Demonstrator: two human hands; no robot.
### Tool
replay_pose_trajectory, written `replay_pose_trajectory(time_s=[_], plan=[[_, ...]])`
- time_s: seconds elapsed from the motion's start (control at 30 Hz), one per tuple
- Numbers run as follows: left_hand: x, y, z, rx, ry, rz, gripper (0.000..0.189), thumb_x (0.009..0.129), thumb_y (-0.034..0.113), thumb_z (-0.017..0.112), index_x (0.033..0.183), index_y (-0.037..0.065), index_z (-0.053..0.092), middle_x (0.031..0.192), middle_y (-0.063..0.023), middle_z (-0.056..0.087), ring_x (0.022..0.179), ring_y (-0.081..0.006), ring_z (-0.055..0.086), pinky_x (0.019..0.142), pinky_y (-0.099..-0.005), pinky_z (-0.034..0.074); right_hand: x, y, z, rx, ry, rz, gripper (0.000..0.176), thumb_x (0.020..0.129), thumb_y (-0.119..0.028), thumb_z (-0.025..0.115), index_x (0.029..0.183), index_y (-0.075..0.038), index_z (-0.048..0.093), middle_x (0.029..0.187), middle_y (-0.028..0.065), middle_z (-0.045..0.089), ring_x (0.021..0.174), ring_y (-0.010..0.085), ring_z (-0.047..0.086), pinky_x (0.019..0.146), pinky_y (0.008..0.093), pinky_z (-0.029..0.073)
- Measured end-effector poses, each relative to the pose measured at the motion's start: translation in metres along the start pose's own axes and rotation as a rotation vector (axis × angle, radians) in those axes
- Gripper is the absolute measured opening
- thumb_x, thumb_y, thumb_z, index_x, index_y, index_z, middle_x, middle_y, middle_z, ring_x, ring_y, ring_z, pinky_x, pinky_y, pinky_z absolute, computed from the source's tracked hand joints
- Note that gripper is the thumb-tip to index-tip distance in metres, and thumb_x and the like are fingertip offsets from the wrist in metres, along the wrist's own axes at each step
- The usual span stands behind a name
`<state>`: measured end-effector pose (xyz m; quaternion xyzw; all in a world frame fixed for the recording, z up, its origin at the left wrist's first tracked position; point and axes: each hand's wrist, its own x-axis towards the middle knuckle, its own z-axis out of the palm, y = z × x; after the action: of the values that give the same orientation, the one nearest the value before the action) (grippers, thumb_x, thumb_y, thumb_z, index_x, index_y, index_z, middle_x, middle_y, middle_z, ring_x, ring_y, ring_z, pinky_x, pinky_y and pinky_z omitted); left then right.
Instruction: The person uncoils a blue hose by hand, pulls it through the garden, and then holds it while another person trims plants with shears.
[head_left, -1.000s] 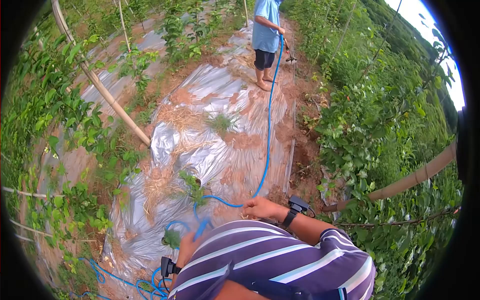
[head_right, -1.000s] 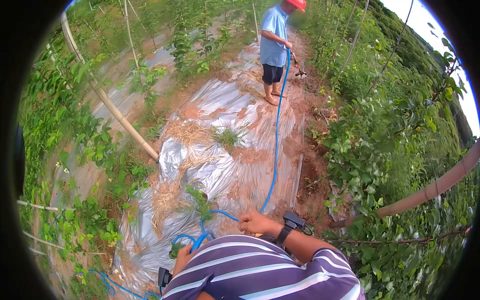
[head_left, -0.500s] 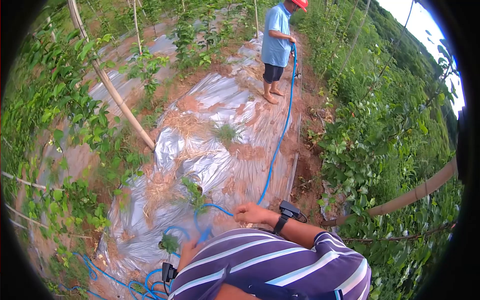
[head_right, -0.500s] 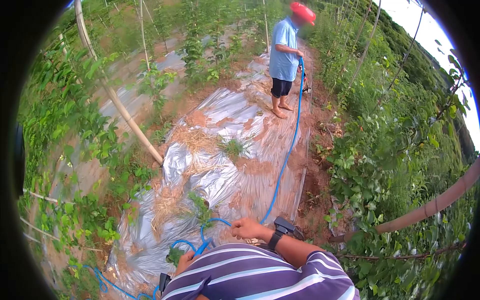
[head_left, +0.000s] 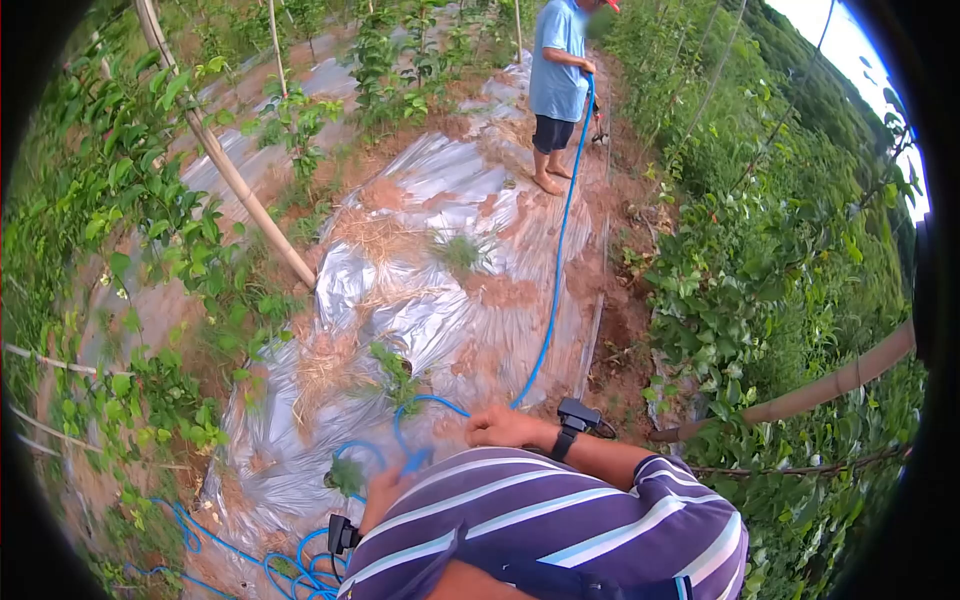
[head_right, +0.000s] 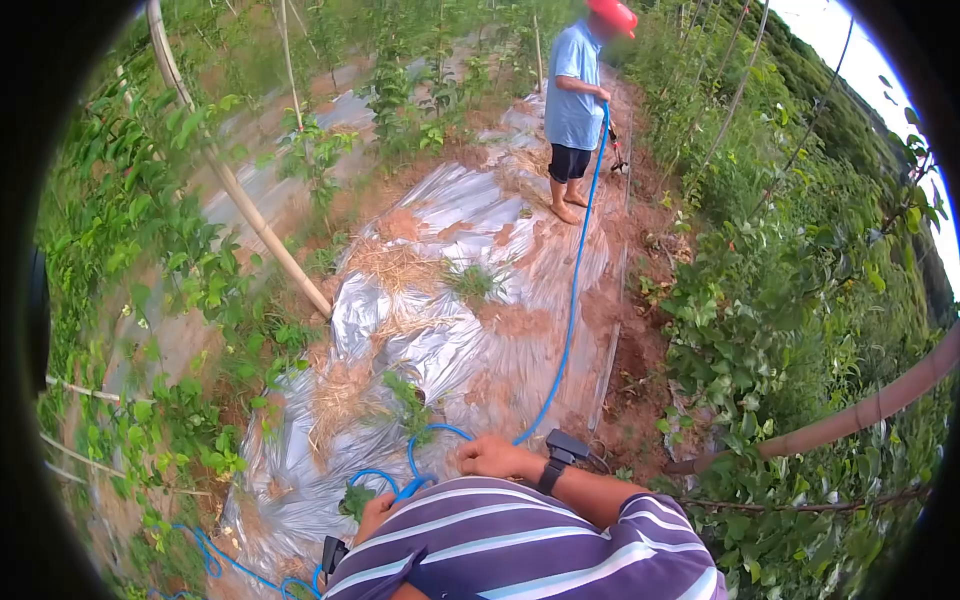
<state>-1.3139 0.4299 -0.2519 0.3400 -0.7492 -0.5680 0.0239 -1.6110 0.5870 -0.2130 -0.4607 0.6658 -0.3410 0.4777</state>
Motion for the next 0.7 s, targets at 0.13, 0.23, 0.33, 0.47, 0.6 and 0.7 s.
replay_pose_trajectory(time_s=[0.13,0.23,0.33,0.47,0.6,0.7], plan=[[0.001,-0.010,-0.008,0.030,-0.010,0.008,0.033,0.093,0.031,0.068,0.103,0.000,0.069,0.068,-0.0070,0.057,0.064,-0.0145,0.048,0.059,-0.0364,0.041,0.000,0.002,0.005,0.013,0.024,-0.006,0.023,0.088,-0.026,0.060,0.091,-0.005,0.070,0.079,0.0133,0.068,0.076,0.0204,0.063,0.071,0.0387,0.050],[-0.004,0.006,-0.012,0.025,-0.018,0.000,0.032,0.093,0.030,0.066,0.101,0.000,0.069,0.069,-0.0117,0.060,0.064,-0.0164,0.054,0.061,-0.0373,0.044,0.003,0.000,0.008,0.005,0.027,-0.011,0.023,0.088,-0.026,0.060,0.092,-0.005,0.070,0.079,0.0128,0.068,0.076,0.0207,0.065,0.072,0.0390,0.051],[-0.011,0.035,-0.013,-0.048,-0.002,-0.070,0.029,0.093,0.028,0.065,0.102,0.000,0.070,0.071,-0.0141,0.065,0.067,-0.0186,0.061,0.064,-0.0385,0.047,0.012,-0.023,0.001,0.056,-0.072,0.079,0.023,0.088,-0.025,0.061,0.095,-0.005,0.071,0.081,0.0135,0.069,0.080,0.0228,0.067,0.074,0.0394,0.052],[-0.001,0.059,-0.024,0.157,-0.039,-0.162,0.029,0.093,0.027,0.064,0.106,0.002,0.071,0.081,-0.0137,0.070,0.076,-0.0183,0.066,0.069,-0.0382,0.050,0.046,-0.042,0.009,-0.203,-0.046,-0.200,0.022,0.088,-0.021,0.063,0.101,-0.005,0.070,0.085,0.0100,0.071,0.083,0.0235,0.068,0.076,0.0364,0.053],[-0.001,0.077,-0.021,0.123,-0.112,0.054,0.037,0.092,0.029,0.064,0.112,-0.001,0.069,0.094,-0.0147,0.072,0.086,-0.0208,0.067,0.075,-0.0366,0.051,0.067,-0.058,0.043,-0.153,-0.118,-0.697,0.036,0.084,-0.019,0.065,0.117,-0.005,0.067,0.094,0.0162,0.072,0.085,0.0277,0.068,0.078,0.0381,0.053],[-0.004,0.079,-0.024,0.009,-0.169,0.020,0.041,0.091,0.029,0.065,0.113,-0.006,0.067,0.097,-0.0133,0.071,0.090,-0.0203,0.065,0.079,-0.0353,0.050,0.077,-0.052,0.053,-0.124,-0.401,-0.502,0.044,0.080,-0.019,0.068,0.122,-0.006,0.066,0.097,0.0179,0.072,0.086,0.0281,0.069,0.078,0.0393,0.053]])
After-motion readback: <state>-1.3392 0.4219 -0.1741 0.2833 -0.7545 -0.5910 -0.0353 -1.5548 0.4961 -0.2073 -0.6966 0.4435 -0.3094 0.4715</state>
